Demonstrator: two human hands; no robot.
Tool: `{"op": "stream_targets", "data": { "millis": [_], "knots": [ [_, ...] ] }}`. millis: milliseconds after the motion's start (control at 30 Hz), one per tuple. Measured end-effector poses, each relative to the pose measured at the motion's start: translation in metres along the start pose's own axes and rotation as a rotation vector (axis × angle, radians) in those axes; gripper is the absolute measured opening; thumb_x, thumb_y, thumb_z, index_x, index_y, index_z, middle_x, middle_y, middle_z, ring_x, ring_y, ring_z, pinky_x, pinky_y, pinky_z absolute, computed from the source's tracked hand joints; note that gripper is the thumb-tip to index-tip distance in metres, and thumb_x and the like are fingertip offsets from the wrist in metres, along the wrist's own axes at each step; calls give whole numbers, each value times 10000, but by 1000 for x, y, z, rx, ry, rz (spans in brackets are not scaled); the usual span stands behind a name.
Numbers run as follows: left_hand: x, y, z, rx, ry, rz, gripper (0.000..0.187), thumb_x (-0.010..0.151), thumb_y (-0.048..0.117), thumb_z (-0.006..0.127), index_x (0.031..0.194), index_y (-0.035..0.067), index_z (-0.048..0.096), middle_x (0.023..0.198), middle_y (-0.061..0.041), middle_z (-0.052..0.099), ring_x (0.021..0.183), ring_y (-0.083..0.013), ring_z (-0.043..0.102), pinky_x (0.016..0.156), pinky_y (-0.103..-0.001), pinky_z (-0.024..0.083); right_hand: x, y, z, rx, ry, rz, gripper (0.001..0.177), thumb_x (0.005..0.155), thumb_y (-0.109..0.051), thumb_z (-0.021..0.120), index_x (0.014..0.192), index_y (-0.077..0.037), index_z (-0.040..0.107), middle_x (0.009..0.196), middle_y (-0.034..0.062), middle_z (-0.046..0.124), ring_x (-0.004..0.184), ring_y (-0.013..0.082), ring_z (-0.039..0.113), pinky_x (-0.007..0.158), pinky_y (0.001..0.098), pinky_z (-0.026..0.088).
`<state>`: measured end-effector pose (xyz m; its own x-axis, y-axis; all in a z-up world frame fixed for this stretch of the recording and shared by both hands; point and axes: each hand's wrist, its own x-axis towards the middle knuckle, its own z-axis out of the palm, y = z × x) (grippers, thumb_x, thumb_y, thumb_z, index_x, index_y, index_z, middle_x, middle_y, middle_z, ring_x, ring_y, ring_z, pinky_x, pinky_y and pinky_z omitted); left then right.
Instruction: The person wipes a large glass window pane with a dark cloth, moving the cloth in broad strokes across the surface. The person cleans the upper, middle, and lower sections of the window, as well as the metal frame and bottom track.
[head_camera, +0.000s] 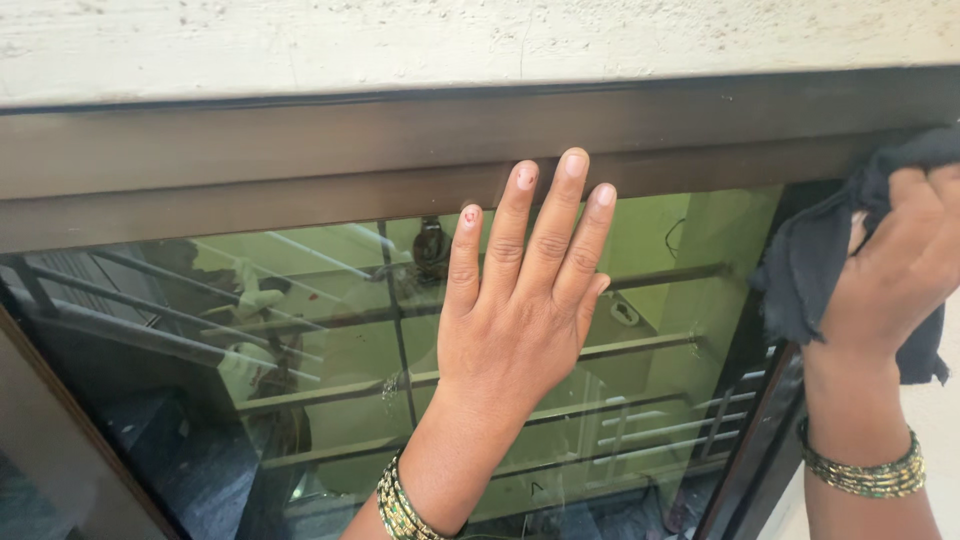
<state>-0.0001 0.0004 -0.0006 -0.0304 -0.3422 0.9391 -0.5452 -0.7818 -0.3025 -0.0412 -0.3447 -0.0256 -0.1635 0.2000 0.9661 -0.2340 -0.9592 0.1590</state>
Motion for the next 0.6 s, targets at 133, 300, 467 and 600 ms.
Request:
{"op": "stream_targets", "data": {
  "millis": [133,300,467,600],
  "knots": [
    [0,0,0,-2,-4,-3,679,1141,448,601,1697,203,299,1749,-38,266,1618,-268,243,1332,-492,117,-19,-15,-12,-108,-9,9,283,1133,-164,503,1318,46,547,1339,199,534,1227,341,504,1084,452,393],
    [-1,0,0,5,-3,-2,687,1131,451,599,1695,203,294,1748,-41,263,1616,-267,247,1330,-494,124,-40,-31,-27,-20,43,60,291,1197,-170,459,1327,83,519,1332,261,521,1269,370,433,1079,511,347],
    [1,0,-1,1,-13,2,686,1120,452,593,1690,197,307,1744,-43,266,1611,-277,250,1316,-499,120,-39,-11,-14,38,141,124,310,1233,-119,350,1417,100,469,1392,276,500,1331,358,461,1150,498,360],
    [1,0,-2,23,-24,7,675,1134,454,589,1696,197,316,1747,-51,267,1612,-287,245,1316,-508,117,-14,22,14,169,169,199,276,1226,-82,370,1409,88,488,1311,222,567,1210,289,562,1049,412,457]
  ]
}}
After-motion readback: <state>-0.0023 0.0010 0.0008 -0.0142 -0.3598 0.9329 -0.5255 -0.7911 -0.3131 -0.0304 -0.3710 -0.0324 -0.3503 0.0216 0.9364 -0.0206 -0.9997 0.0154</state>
